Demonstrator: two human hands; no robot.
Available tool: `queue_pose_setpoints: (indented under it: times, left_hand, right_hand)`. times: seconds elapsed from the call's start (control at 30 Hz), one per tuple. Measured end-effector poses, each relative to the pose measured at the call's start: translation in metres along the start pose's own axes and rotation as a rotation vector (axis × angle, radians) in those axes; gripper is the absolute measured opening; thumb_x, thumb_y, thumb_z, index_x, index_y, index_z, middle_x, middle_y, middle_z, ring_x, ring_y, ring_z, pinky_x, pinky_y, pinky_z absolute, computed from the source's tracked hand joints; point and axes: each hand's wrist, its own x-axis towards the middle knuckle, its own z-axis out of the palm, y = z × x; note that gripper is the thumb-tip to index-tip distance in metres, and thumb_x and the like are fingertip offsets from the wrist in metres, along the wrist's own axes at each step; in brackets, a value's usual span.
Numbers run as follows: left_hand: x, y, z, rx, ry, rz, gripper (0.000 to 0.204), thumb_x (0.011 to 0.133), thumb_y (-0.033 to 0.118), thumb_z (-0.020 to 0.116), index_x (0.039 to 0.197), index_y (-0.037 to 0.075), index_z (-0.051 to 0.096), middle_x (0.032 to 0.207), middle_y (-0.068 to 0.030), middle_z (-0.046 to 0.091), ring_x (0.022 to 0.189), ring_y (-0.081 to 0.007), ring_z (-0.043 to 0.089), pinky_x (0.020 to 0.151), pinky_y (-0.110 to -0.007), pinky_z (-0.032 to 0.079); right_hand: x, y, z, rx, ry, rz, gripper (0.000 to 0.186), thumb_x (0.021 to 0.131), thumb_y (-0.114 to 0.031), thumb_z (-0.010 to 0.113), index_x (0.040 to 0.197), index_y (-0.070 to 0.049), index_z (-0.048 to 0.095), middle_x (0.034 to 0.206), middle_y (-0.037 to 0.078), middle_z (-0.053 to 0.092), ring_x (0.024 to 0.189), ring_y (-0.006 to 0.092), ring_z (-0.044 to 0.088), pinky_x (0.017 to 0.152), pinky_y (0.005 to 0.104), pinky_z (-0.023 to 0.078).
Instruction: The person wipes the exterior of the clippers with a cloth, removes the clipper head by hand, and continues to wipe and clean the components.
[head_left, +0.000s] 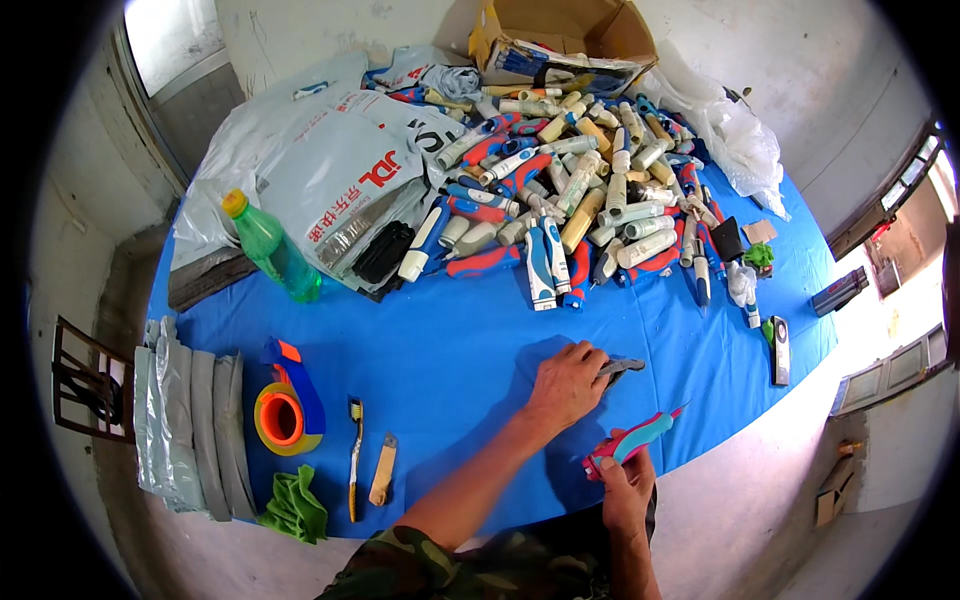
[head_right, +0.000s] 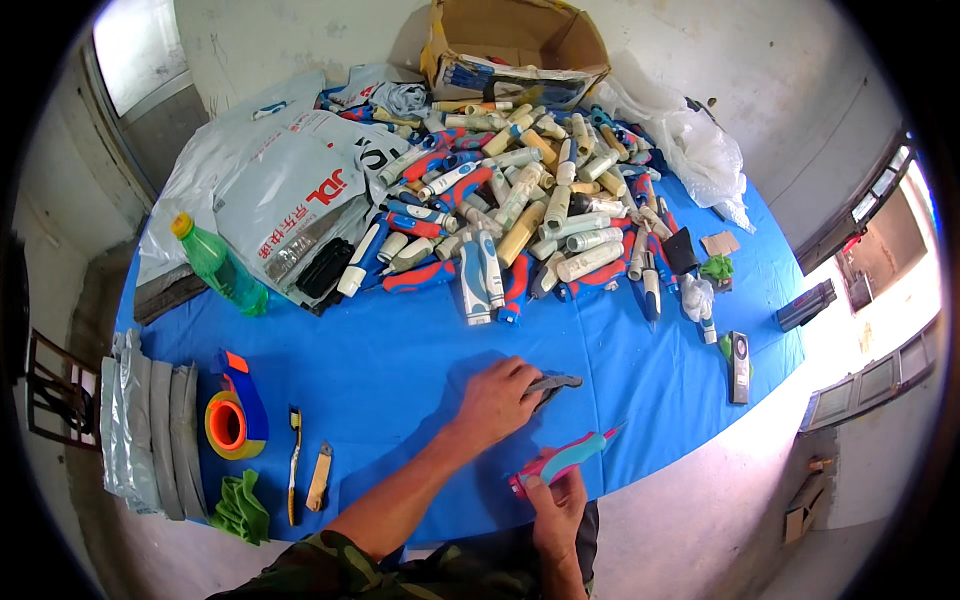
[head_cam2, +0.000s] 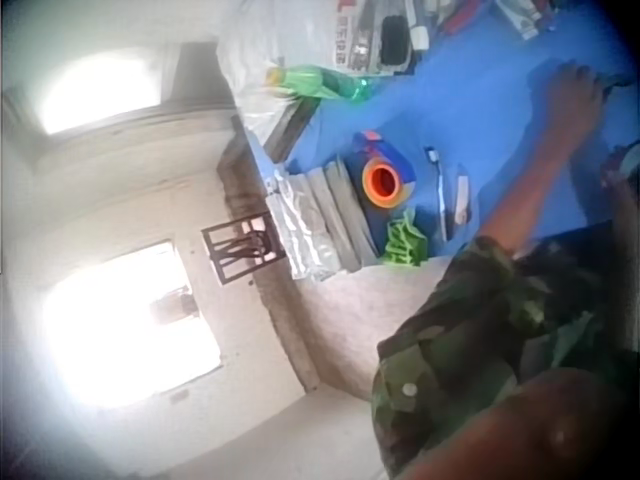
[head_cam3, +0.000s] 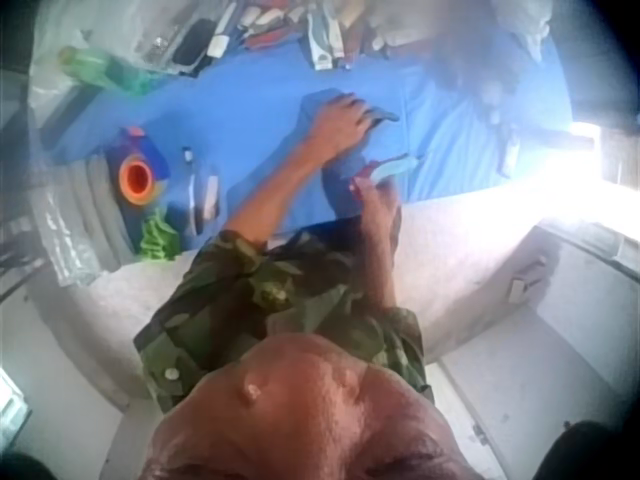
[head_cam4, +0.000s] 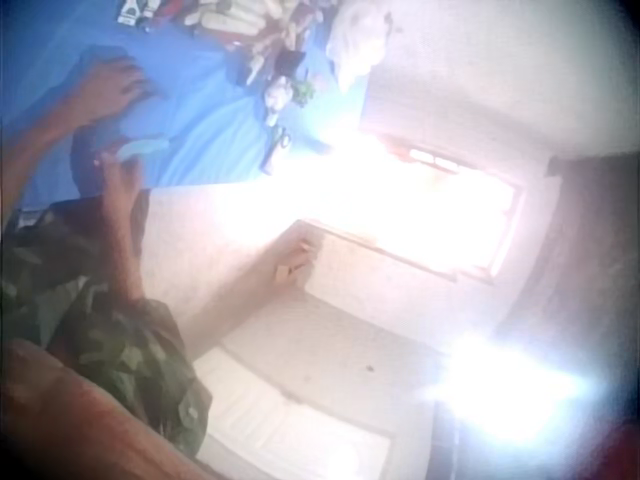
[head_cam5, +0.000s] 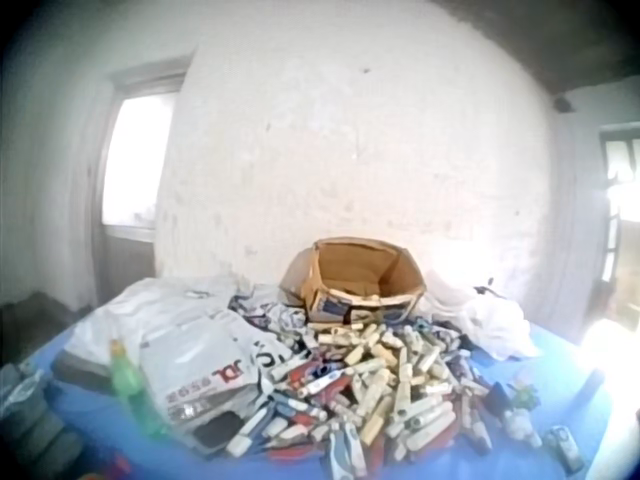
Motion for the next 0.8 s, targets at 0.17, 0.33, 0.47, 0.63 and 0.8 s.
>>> queue_pose_setpoints:
  times: [0.17,0.33,0.47,0.63,0.8]
  left_hand:
    - [0.000,0.001,0.001,-0.003,-0.049,-0.017,0.018,0.091,0.018,0.079,0.103,0.008,0.071,0.102,-0.0088,0.068,0.096,-0.0323,0.070,0.079,-0.047,0.059]
    - [0.000,0.002,-0.002,-0.010,-0.032,-0.015,0.018,0.088,0.015,0.081,0.103,0.008,0.074,0.101,-0.0078,0.070,0.093,-0.0328,0.071,0.077,-0.046,0.059]
    - [0.000,0.004,-0.003,-0.017,-0.036,-0.023,0.018,0.088,0.016,0.081,0.104,0.009,0.075,0.101,-0.0078,0.071,0.093,-0.0337,0.071,0.077,-0.047,0.059]
    - [0.002,0.006,-0.005,-0.004,-0.063,-0.039,0.018,0.089,0.017,0.080,0.105,0.011,0.074,0.102,-0.0073,0.070,0.096,-0.0329,0.071,0.078,-0.046,0.059]
    - [0.002,0.006,-0.006,0.037,-0.089,-0.035,0.019,0.090,0.018,0.080,0.106,0.012,0.071,0.103,-0.0061,0.068,0.098,-0.0302,0.071,0.078,-0.046,0.059]
  right_hand:
    - [-0.003,0.002,0.008,-0.053,0.014,-0.028,0.051,0.096,0.003,0.075,0.142,0.005,0.054,0.116,0.015,0.073,0.099,0.0223,0.074,0.087,0.0376,0.065]
    - [-0.001,0.004,0.006,-0.092,-0.018,-0.009,0.047,0.096,0.001,0.077,0.137,0.005,0.055,0.116,0.016,0.073,0.099,0.0224,0.075,0.086,0.0370,0.065]
    - [-0.001,0.007,0.005,-0.070,-0.023,-0.032,0.040,0.099,-0.008,0.075,0.134,0.003,0.057,0.115,0.015,0.074,0.098,0.0204,0.073,0.083,0.0345,0.062]
    - [-0.001,0.005,0.006,-0.117,-0.031,-0.050,0.033,0.106,-0.019,0.067,0.130,0.002,0.061,0.113,0.013,0.074,0.094,0.0178,0.071,0.080,0.0323,0.060]
    - [0.001,0.005,0.007,-0.121,-0.017,-0.059,0.032,0.109,-0.026,0.065,0.126,0.002,0.063,0.108,0.012,0.075,0.086,0.0155,0.071,0.071,0.0308,0.058]
